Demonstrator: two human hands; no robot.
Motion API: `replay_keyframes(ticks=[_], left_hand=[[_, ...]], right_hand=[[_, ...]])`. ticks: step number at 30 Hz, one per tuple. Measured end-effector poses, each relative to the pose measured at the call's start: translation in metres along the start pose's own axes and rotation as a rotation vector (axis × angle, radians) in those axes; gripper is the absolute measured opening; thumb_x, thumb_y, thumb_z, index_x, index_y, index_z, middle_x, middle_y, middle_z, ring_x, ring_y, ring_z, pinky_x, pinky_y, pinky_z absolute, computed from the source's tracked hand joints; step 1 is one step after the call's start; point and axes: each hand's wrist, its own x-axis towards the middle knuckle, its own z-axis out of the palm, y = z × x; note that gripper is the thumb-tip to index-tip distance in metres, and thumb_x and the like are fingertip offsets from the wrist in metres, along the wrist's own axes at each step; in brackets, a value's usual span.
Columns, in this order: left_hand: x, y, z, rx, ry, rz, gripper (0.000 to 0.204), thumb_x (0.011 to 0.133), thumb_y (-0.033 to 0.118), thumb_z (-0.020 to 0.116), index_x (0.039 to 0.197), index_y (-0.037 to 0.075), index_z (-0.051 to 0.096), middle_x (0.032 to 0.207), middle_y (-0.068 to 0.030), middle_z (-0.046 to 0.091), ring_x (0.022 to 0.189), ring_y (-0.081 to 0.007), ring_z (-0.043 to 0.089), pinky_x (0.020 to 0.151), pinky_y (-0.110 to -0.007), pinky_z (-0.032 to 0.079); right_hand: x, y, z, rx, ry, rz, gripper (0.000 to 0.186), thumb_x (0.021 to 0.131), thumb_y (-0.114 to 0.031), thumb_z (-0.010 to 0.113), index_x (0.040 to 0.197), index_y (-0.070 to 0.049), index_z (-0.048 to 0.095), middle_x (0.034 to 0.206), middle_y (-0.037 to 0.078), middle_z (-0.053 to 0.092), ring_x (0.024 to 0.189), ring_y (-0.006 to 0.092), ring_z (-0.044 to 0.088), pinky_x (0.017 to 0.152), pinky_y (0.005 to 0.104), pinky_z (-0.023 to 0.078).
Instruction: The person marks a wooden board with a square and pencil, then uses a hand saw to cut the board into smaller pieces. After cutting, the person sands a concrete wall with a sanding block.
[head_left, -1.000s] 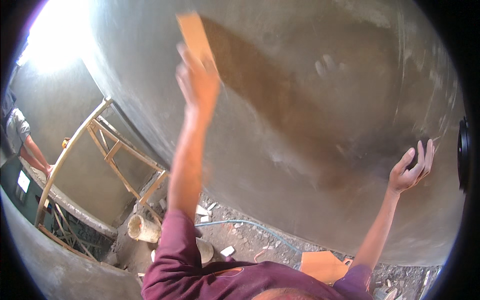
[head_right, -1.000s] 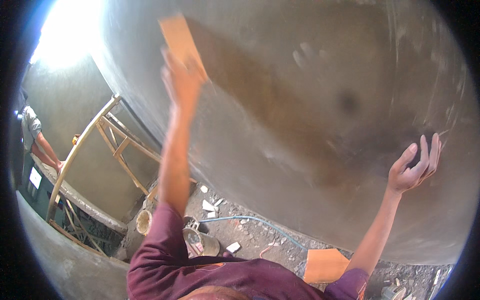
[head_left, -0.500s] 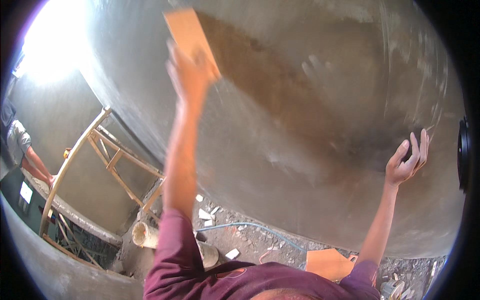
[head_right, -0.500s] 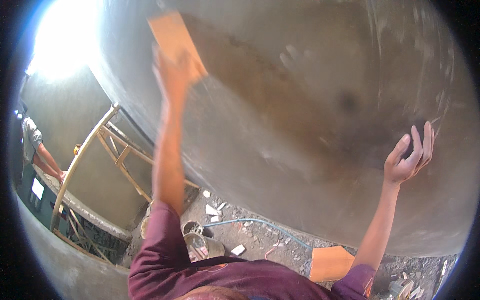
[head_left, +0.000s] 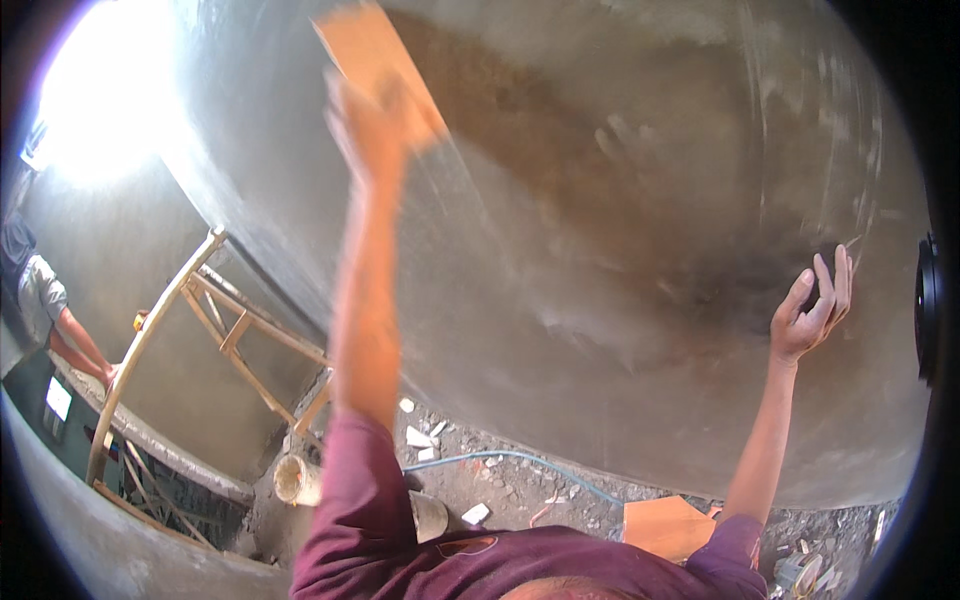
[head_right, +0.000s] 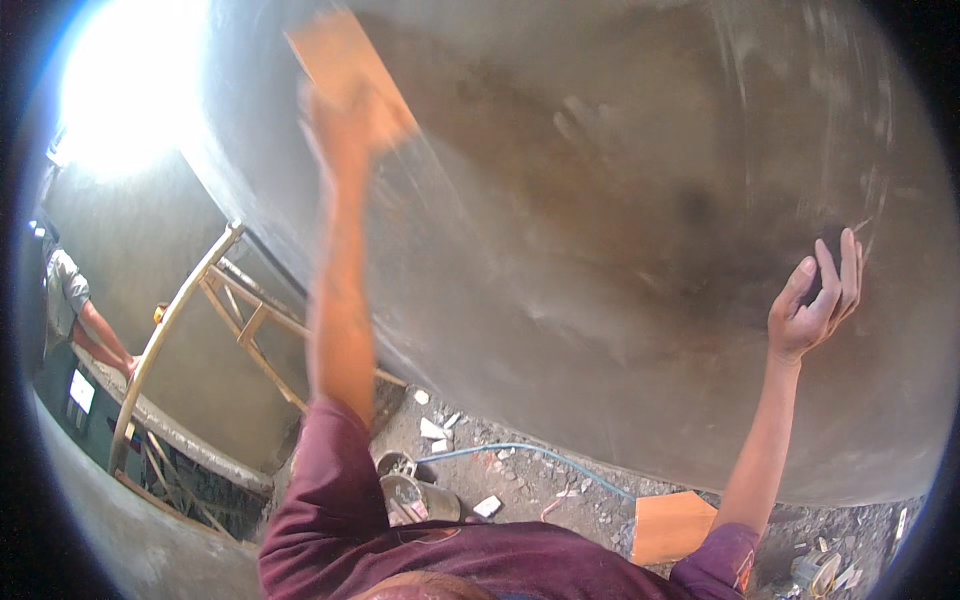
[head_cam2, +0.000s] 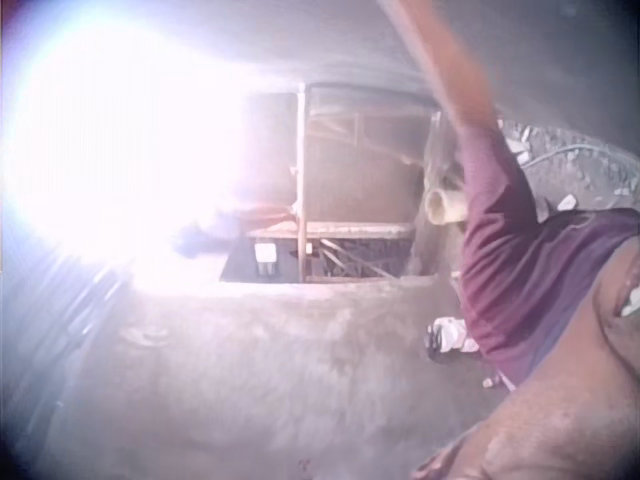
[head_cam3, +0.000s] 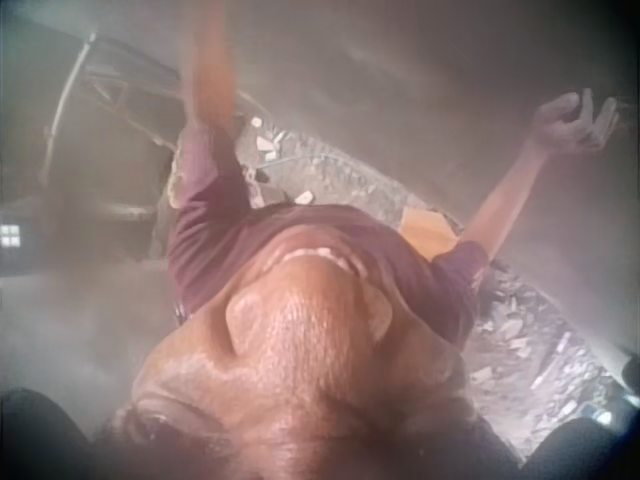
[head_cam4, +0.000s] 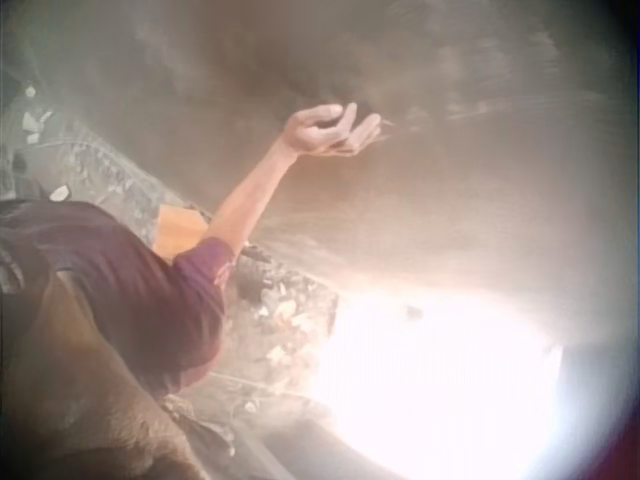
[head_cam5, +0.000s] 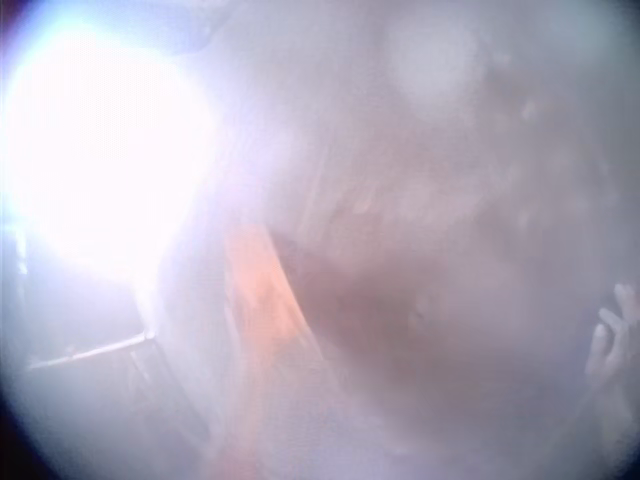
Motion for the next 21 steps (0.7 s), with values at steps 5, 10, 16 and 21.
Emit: replay_keyframes(ticks=[5, 10, 16, 21], left_hand=[[0.145, -0.005, 0.022, -0.573, -0.374, -0.279, 0.043, 0.087, 0.034, 0.072, 0.103, -0.005, 0.064, 0.088, -0.0158, 0.07, 0.075, -0.0247, 0.068, 0.068, -0.032, 0.055], [-0.058, 0.074, -0.022, -0.587, -0.053, -0.266, 0.044, 0.085, 0.022, 0.075, 0.116, -0.003, 0.056, 0.103, -0.0148, 0.064, 0.099, -0.032, 0.064, 0.085, -0.045, 0.049], [0.147, 0.012, 0.004, -0.338, -0.226, -0.445, 0.04, 0.085, 0.022, 0.071, 0.109, -0.007, 0.057, 0.091, -0.0235, 0.07, 0.084, -0.0377, 0.07, 0.074, -0.044, 0.056], [0.137, 0.066, -0.014, 0.172, -0.147, -0.053, 0.044, 0.089, 0.026, 0.06, 0.118, -0.006, 0.053, 0.092, -0.0259, 0.07, 0.088, -0.0432, 0.069, 0.079, -0.051, 0.054]], right_hand=[[0.004, -0.003, 0.01, 0.011, 0.044, 0.0, 0.019, 0.099, -0.009, 0.054, 0.114, -0.001, 0.062, 0.132, 0.015, 0.058, 0.123, 0.0331, 0.054, 0.106, 0.0448, 0.044], [0.003, 0.002, 0.0, -0.02, -0.002, 0.005, 0.019, 0.099, -0.009, 0.054, 0.114, 0.0, 0.062, 0.133, 0.016, 0.057, 0.124, 0.0332, 0.053, 0.106, 0.0444, 0.045], [-0.004, 0.002, 0.0, 0.023, 0.006, 0.009, 0.018, 0.099, -0.01, 0.054, 0.113, 0.0, 0.062, 0.134, 0.017, 0.056, 0.125, 0.0341, 0.052, 0.106, 0.0445, 0.045], [0.0, 0.0, 0.005, 0.011, 0.028, 0.022, 0.019, 0.1, -0.011, 0.053, 0.114, 0.0, 0.062, 0.133, 0.017, 0.057, 0.125, 0.0339, 0.052, 0.107, 0.0443, 0.044]])
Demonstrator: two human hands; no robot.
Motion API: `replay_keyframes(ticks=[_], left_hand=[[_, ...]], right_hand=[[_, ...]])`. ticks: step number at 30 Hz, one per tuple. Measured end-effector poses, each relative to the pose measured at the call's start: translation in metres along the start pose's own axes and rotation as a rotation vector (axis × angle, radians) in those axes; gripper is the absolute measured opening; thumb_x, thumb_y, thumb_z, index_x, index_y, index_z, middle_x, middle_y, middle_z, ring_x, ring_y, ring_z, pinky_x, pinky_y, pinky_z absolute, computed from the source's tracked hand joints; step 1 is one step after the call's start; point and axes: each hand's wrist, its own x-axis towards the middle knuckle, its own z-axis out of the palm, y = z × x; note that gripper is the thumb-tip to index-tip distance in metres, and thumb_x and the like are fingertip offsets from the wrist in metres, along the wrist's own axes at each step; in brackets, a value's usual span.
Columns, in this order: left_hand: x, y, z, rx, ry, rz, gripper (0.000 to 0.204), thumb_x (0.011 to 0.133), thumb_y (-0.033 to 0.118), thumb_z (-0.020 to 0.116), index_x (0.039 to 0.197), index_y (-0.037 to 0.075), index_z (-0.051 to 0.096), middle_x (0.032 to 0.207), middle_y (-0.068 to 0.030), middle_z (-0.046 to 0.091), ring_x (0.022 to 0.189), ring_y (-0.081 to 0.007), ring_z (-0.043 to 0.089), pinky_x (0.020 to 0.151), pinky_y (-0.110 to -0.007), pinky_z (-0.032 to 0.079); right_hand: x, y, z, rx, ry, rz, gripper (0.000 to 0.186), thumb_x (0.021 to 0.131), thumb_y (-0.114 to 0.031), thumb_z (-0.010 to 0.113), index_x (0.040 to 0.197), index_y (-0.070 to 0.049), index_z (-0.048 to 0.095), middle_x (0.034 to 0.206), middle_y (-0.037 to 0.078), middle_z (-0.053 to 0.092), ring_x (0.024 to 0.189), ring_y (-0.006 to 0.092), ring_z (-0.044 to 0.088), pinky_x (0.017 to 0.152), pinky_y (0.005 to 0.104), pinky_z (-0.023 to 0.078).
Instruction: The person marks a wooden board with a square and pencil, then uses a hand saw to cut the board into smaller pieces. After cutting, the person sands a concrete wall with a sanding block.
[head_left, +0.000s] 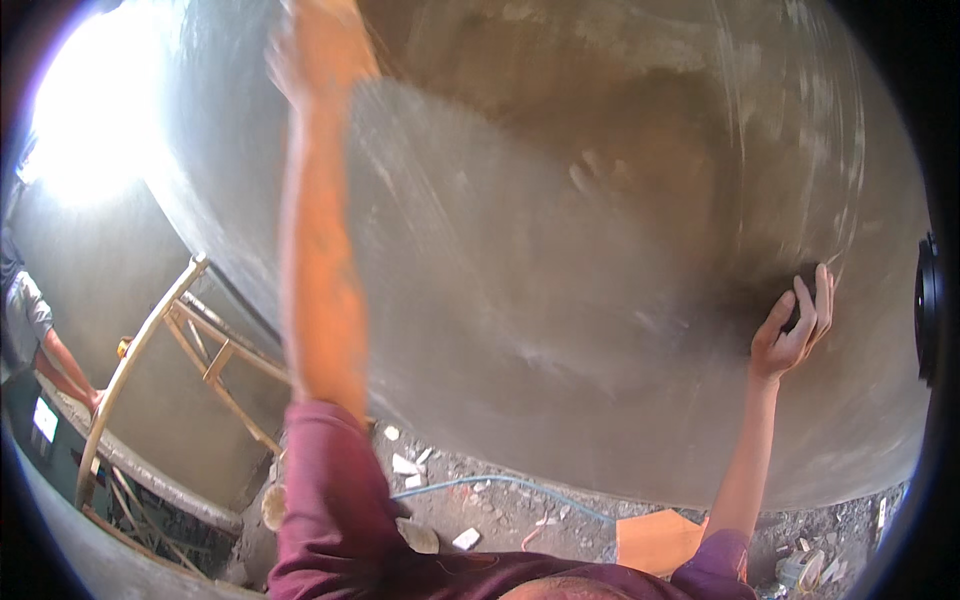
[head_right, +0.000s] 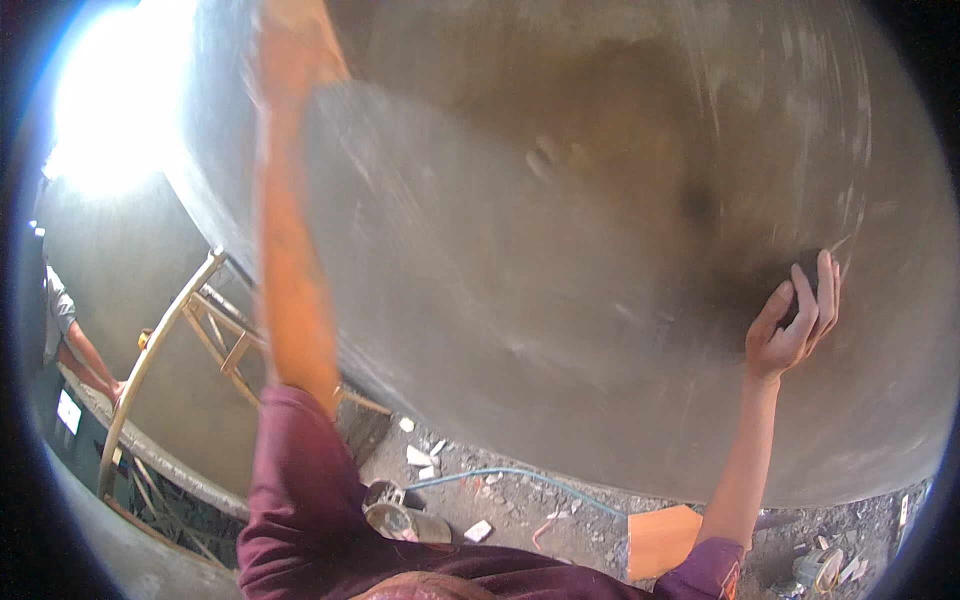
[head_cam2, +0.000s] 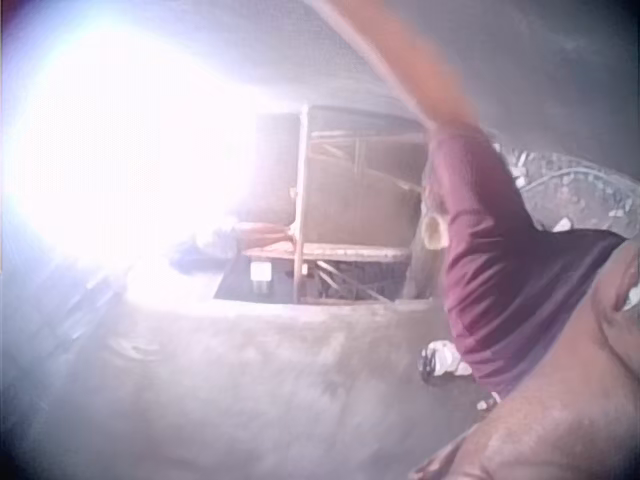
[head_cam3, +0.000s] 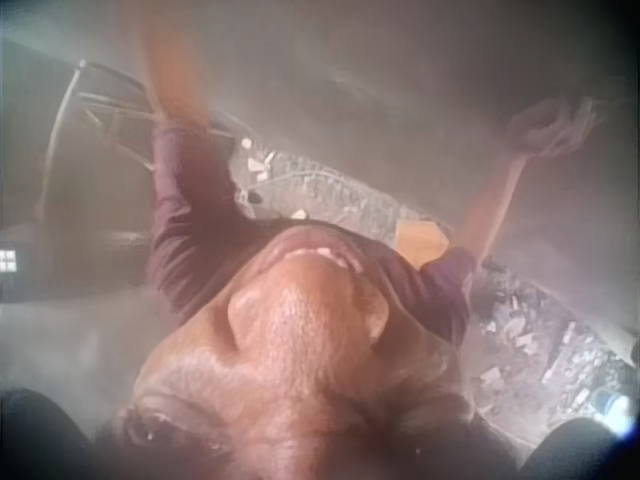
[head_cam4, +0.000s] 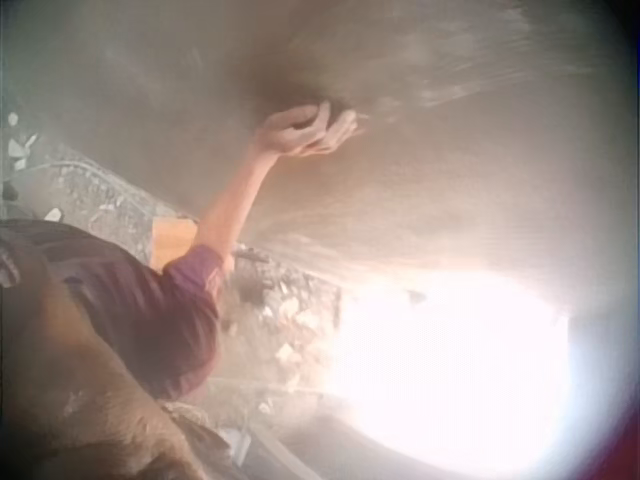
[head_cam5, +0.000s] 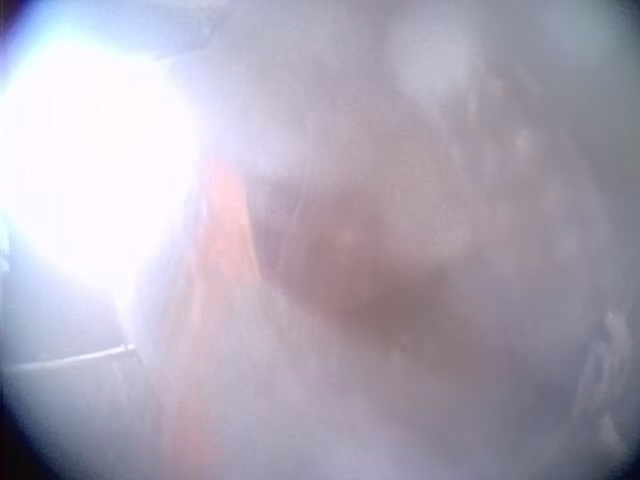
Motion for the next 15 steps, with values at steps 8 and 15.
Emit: replay_keyframes(ticks=[8, 15], left_hand=[[-0.094, -0.026, 0.016, 0.16, -0.051, -0.052, 0.059, 0.094, 0.023, 0.059, 0.14, -0.006, 0.037, 0.105, -0.0311, 0.066, 0.099, -0.04, 0.067, 0.086, -0.05, 0.051], [-0.039, -0.014, -0.001, 0.159, -0.131, -0.083, 0.047, 0.095, 0.028, 0.056, 0.128, -0.004, 0.044, 0.101, -0.0263, 0.068, 0.097, -0.0433, 0.066, 0.086, -0.05, 0.051]], right_hand=[[-0.001, 0.0, -0.008, -0.018, -0.037, 0.014, 0.019, 0.1, -0.011, 0.053, 0.114, -0.003, 0.062, 0.134, 0.013, 0.057, 0.125, 0.0309, 0.053, 0.108, 0.0429, 0.043], [0.007, -0.001, -0.004, -0.015, 0.009, 0.007, 0.017, 0.1, -0.01, 0.052, 0.111, -0.003, 0.062, 0.134, 0.014, 0.056, 0.125, 0.0305, 0.053, 0.106, 0.0416, 0.045]])
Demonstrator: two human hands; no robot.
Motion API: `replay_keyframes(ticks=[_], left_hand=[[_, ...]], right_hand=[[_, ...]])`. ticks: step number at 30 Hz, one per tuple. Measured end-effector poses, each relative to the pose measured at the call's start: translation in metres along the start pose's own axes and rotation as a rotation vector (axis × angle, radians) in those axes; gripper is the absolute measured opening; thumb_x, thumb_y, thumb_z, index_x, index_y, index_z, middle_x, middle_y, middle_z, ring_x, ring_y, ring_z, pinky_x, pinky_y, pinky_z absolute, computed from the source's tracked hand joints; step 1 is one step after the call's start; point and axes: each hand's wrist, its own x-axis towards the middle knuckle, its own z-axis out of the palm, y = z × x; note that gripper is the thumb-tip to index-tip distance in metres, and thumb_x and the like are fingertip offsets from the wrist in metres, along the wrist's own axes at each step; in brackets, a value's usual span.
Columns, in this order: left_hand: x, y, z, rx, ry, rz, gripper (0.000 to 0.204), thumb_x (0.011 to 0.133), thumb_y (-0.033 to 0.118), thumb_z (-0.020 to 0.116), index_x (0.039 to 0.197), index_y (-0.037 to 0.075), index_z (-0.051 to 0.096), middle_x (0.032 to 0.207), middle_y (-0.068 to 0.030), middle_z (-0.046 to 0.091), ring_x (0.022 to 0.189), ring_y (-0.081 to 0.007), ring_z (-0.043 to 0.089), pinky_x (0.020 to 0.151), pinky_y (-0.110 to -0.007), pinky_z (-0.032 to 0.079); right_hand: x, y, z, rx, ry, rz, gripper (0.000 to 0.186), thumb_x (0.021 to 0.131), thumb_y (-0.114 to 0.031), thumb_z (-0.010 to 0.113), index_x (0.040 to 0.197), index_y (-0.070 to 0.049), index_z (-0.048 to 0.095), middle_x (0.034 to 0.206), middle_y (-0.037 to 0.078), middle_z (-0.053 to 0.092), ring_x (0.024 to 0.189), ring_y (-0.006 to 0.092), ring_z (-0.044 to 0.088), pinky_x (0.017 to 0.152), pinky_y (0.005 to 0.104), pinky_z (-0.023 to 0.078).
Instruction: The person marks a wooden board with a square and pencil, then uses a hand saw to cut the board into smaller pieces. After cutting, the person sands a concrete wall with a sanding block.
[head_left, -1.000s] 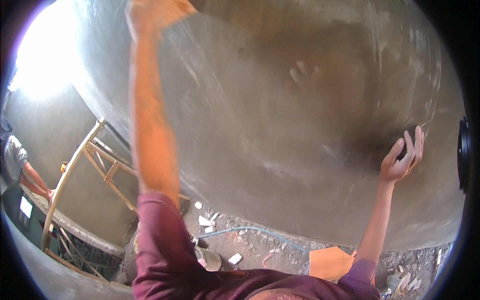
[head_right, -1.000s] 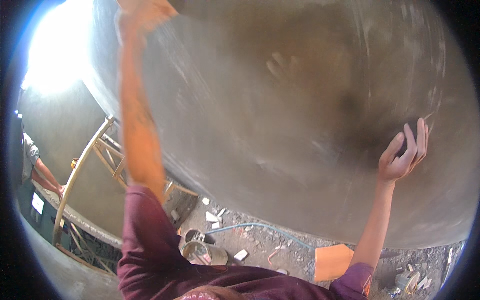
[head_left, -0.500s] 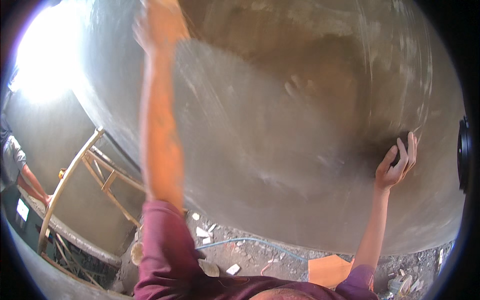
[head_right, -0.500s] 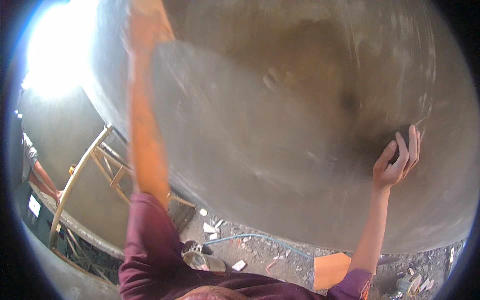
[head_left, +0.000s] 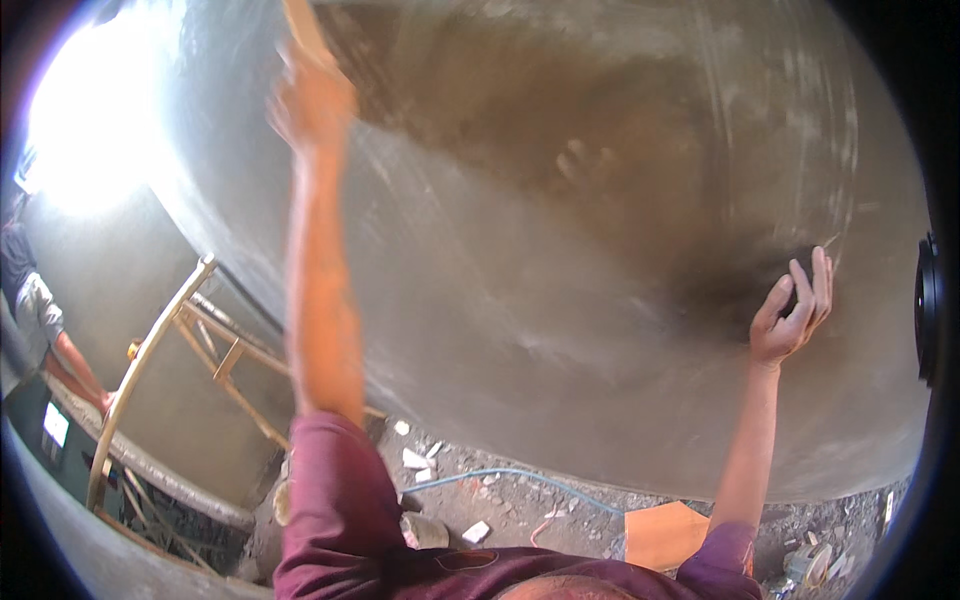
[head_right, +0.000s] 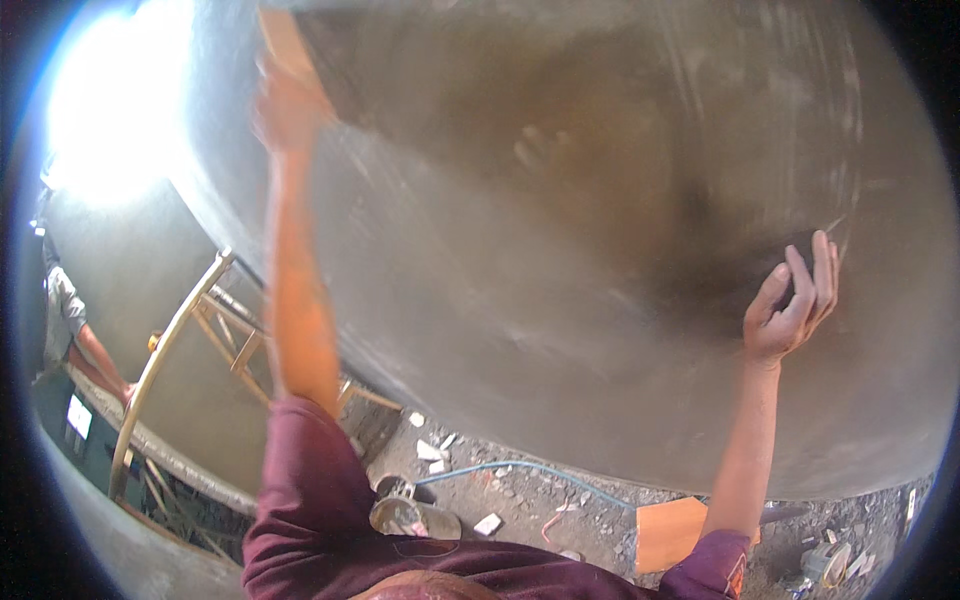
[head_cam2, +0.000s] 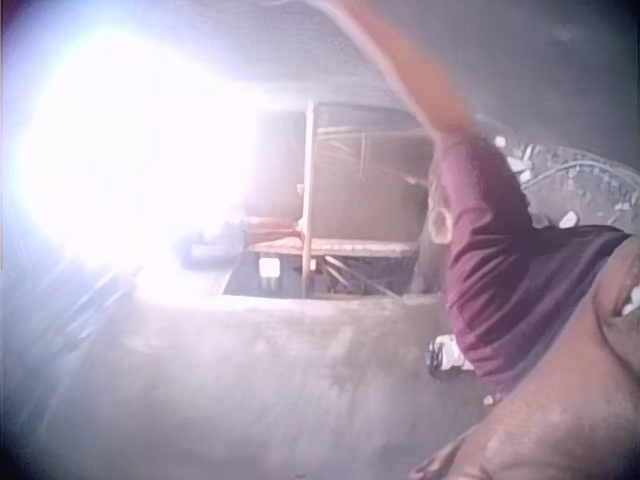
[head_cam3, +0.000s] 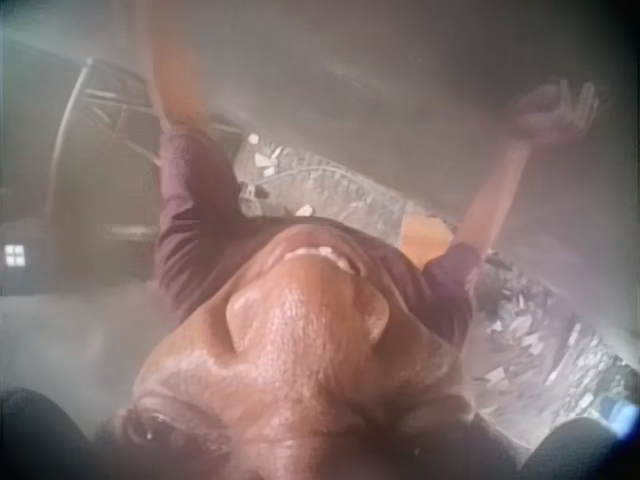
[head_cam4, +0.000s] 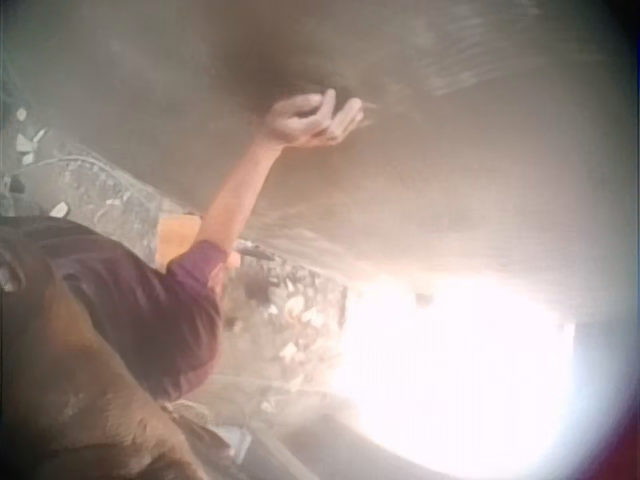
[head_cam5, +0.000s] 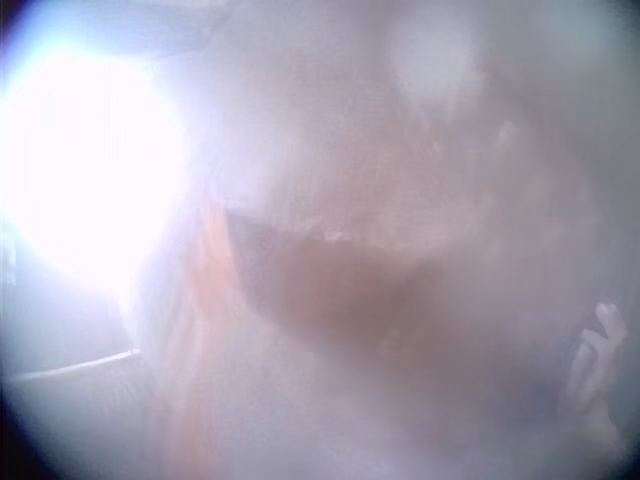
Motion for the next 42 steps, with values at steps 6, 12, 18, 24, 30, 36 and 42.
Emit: replay_keyframes(ticks=[6, 12, 18, 24, 30, 36, 42], left_hand=[[-0.127, -0.035, 0.029, -0.225, -0.106, -0.097, 0.062, 0.095, 0.035, 0.059, 0.139, -0.004, 0.039, 0.104, -0.0274, 0.067, 0.1, -0.0433, 0.065, 0.089, -0.049, 0.05], [0.093, -0.076, 0.043, -0.077, 0.02, 0.101, 0.05, 0.089, 0.036, 0.067, 0.117, -0.004, 0.054, 0.102, -0.0249, 0.067, 0.098, -0.0377, 0.065, 0.082, -0.047, 0.051], [-0.049, -0.052, 0.016, -0.64, -0.111, -0.119, 0.043, 0.087, 0.022, 0.071, 0.115, -0.003, 0.051, 0.106, -0.0283, 0.065, 0.105, -0.0403, 0.064, 0.088, -0.048, 0.05], [-0.326, -0.022, 0.009, -0.838, -0.455, -0.595, 0.037, 0.091, 0.017, 0.068, 0.116, -0.005, 0.052, 0.099, -0.0228, 0.065, 0.091, -0.0293, 0.066, 0.079, -0.038, 0.051], [-0.394, -0.014, -0.08, -1.29, -0.473, -0.934, 0.039, 0.093, 0.024, 0.067, 0.119, -0.001, 0.052, 0.106, -0.0123, 0.065, 0.096, -0.0181, 0.063, 0.083, -0.033, 0.05], [-0.414, -0.03, -0.164, -1.419, -0.705, -1.059, 0.042, 0.094, 0.024, 0.066, 0.124, 0.0, 0.05, 0.111, -0.0082, 0.062, 0.098, -0.0137, 0.06, 0.085, -0.03, 0.049], [-0.458, -0.064, -0.205, -1.22, -0.721, -1.078, 0.039, 0.094, 0.024, 0.066, 0.12, -0.002, 0.054, 0.107, -0.009, 0.064, 0.097, -0.0132, 0.061, 0.085, -0.029, 0.049]], right_hand=[[-0.002, 0.005, 0.001, 0.014, -0.009, -0.049, 0.017, 0.099, -0.008, 0.053, 0.112, -0.002, 0.062, 0.131, 0.014, 0.058, 0.123, 0.0301, 0.054, 0.105, 0.0421, 0.046], [-0.007, -0.002, 0.006, 0.0, -0.012, -0.034, 0.017, 0.1, -0.008, 0.052, 0.11, 0.003, 0.061, 0.129, 0.019, 0.058, 0.121, 0.0359, 0.055, 0.104, 0.0466, 0.047], [-0.005, 0.002, -0.004, -0.066, -0.027, -0.043, 0.019, 0.101, -0.01, 0.051, 0.112, 0.002, 0.06, 0.132, 0.018, 0.057, 0.122, 0.0349, 0.055, 0.106, 0.0454, 0.046], [-0.005, -0.014, -0.001, -0.032, -0.028, -0.015, 0.024, 0.1, -0.021, 0.055, 0.114, -0.003, 0.06, 0.133, 0.019, 0.055, 0.126, 0.0377, 0.051, 0.108, 0.0492, 0.041], [-0.031, -0.172, -0.098, 0.751, -0.797, 0.686, 0.045, 0.105, -0.02, 0.044, 0.144, 0.002, 0.044, 0.144, 0.015, 0.051, 0.136, 0.026, 0.046, 0.113, 0.0385, 0.035], [-0.047, -0.258, -0.144, 1.311, -1.252, 1.21, 0.055, 0.107, -0.029, 0.041, 0.15, 0.003, 0.033, 0.154, 0.018, 0.039, 0.138, 0.0255, 0.043, 0.114, 0.0364, 0.034], [-0.08, -0.299, -0.182, 1.315, -1.576, 0.949, 0.061, 0.106, -0.036, 0.044, 0.151, 0.003, 0.031, 0.155, 0.02, 0.036, 0.142, 0.0252, 0.037, 0.116, 0.0333, 0.028]])
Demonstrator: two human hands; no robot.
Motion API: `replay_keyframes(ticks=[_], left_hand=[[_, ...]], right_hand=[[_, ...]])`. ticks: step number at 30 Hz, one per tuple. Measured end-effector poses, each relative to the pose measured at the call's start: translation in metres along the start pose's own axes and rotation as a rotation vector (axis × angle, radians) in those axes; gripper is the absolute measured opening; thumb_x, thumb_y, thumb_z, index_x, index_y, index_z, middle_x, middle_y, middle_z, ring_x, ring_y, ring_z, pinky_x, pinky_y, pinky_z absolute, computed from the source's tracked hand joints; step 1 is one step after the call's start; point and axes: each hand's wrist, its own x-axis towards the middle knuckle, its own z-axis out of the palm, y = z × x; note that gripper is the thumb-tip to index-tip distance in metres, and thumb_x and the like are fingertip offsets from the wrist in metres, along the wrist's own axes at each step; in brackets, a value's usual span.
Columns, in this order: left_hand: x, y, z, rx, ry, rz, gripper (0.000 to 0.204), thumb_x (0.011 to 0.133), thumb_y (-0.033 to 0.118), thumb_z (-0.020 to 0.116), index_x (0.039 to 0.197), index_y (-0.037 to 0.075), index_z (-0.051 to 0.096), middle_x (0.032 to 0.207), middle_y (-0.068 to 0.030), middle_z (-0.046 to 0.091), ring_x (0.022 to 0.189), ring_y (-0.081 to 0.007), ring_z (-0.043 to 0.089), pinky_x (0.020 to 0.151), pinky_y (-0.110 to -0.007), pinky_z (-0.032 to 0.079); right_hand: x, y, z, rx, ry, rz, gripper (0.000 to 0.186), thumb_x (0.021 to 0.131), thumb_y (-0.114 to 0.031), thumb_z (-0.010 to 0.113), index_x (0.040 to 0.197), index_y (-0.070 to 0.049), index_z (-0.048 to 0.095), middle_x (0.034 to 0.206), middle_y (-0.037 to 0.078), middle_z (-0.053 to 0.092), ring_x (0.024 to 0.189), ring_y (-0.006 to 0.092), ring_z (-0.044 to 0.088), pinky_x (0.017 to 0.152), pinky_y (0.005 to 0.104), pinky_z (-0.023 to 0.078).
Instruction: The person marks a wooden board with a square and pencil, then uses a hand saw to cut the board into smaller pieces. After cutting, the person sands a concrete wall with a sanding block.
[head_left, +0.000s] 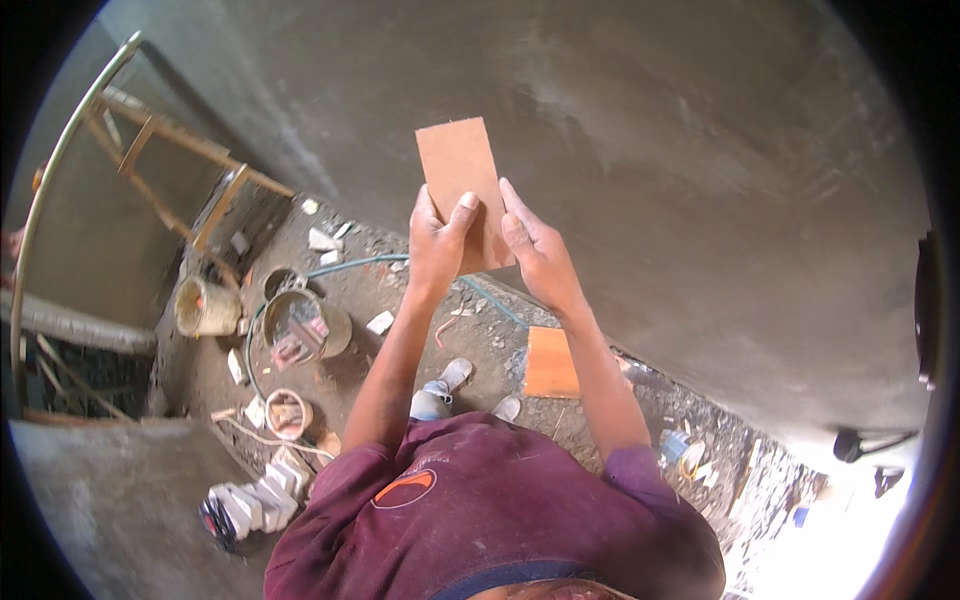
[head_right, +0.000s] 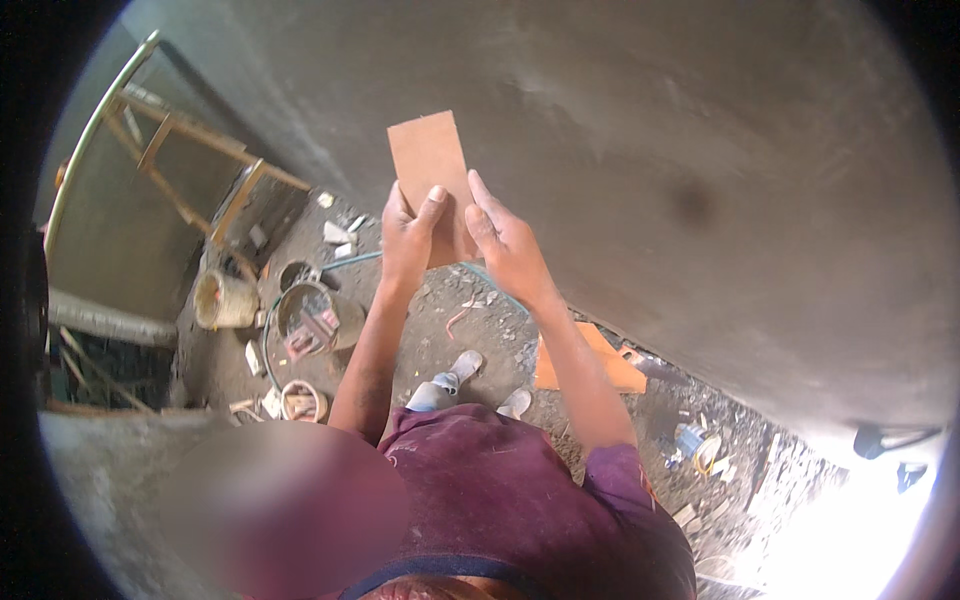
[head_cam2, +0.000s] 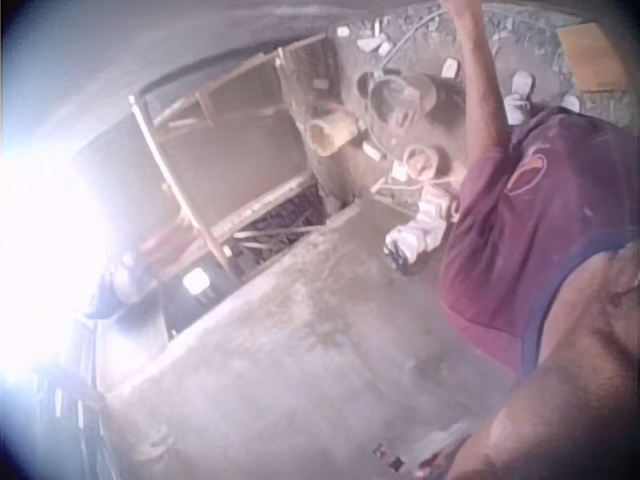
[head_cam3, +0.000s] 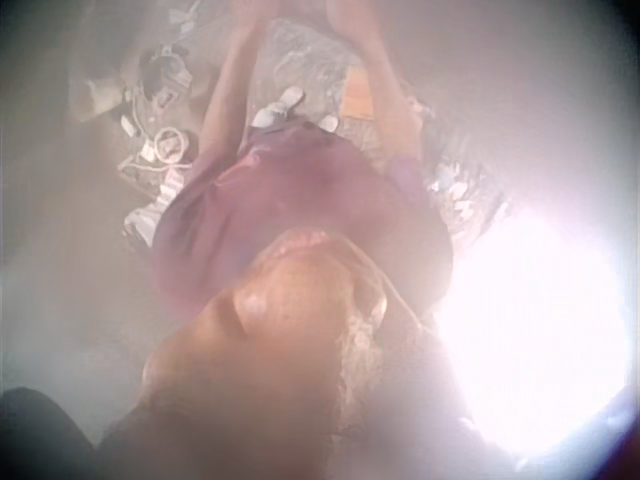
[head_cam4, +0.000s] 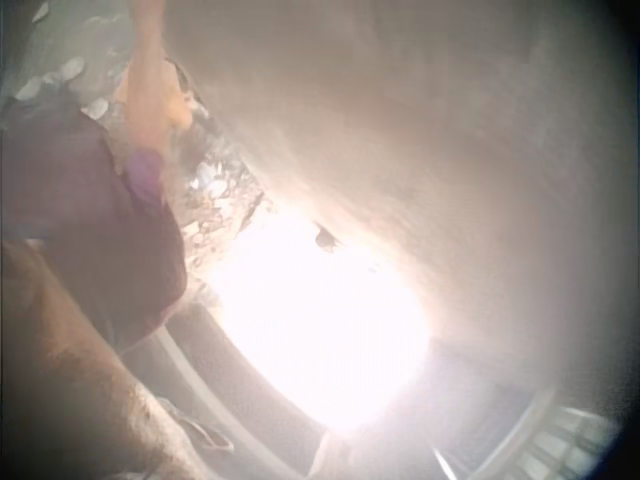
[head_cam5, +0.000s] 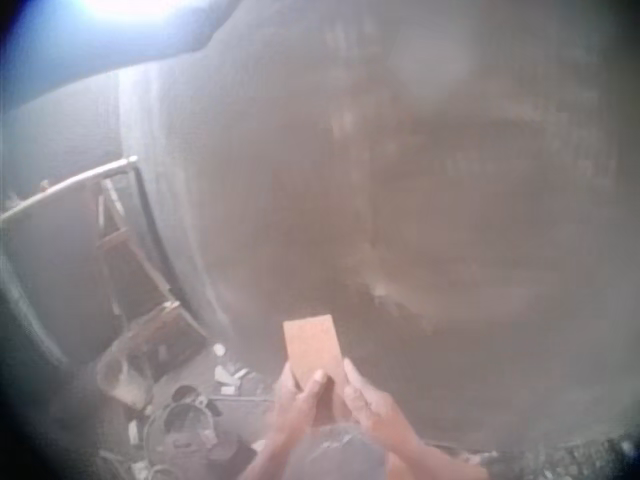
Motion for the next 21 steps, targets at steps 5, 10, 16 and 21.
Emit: replay_keyframes(ticks=[5, 10, 16, 21], left_hand=[[-0.022, -0.013, -0.048, 0.03, 0.131, -0.043, 0.037, 0.092, 0.021, 0.066, 0.118, -0.003, 0.054, 0.106, -0.0109, 0.065, 0.096, -0.0152, 0.062, 0.085, -0.031, 0.05], [-0.022, -0.009, -0.063, 0.049, 0.164, -0.053, 0.039, 0.095, 0.021, 0.063, 0.124, -0.003, 0.053, 0.113, -0.0092, 0.064, 0.102, -0.0157, 0.06, 0.091, -0.032, 0.047], [0.1, 0.05, -0.067, 0.362, 0.304, 0.381, 0.031, 0.094, 0.019, 0.064, 0.116, 0.001, 0.054, 0.104, -0.02, 0.069, 0.098, -0.033, 0.068, 0.083, -0.042, 0.051], [0.312, 0.187, -0.052, 0.703, 0.447, 0.8, 0.04, 0.097, 0.031, 0.056, 0.128, 0.007, 0.049, 0.103, -0.0213, 0.069, 0.096, -0.0413, 0.066, 0.08, -0.049, 0.05]], right_hand=[[-0.02, 0.003, 0.048, 0.01, -0.098, 0.121, 0.064, 0.104, -0.037, 0.049, 0.151, 0.003, 0.032, 0.151, 0.021, 0.042, 0.139, 0.0232, 0.041, 0.113, 0.0312, 0.031], [-0.033, 0.015, 0.066, -0.009, -0.066, 0.068, 0.061, 0.103, -0.034, 0.051, 0.151, 0.0, 0.034, 0.143, 0.023, 0.051, 0.13, 0.0236, 0.051, 0.108, 0.0318, 0.039], [0.018, -0.007, -0.043, -0.708, 0.37, -0.319, 0.057, 0.099, -0.033, 0.056, 0.145, -0.001, 0.045, 0.15, 0.021, 0.042, 0.14, 0.035, 0.039, 0.116, 0.042, 0.031], [0.085, -0.076, -0.158, -1.192, 1.003, -0.747, 0.048, 0.098, -0.03, 0.059, 0.137, -0.003, 0.053, 0.147, 0.02, 0.045, 0.138, 0.0364, 0.04, 0.113, 0.0471, 0.033]])
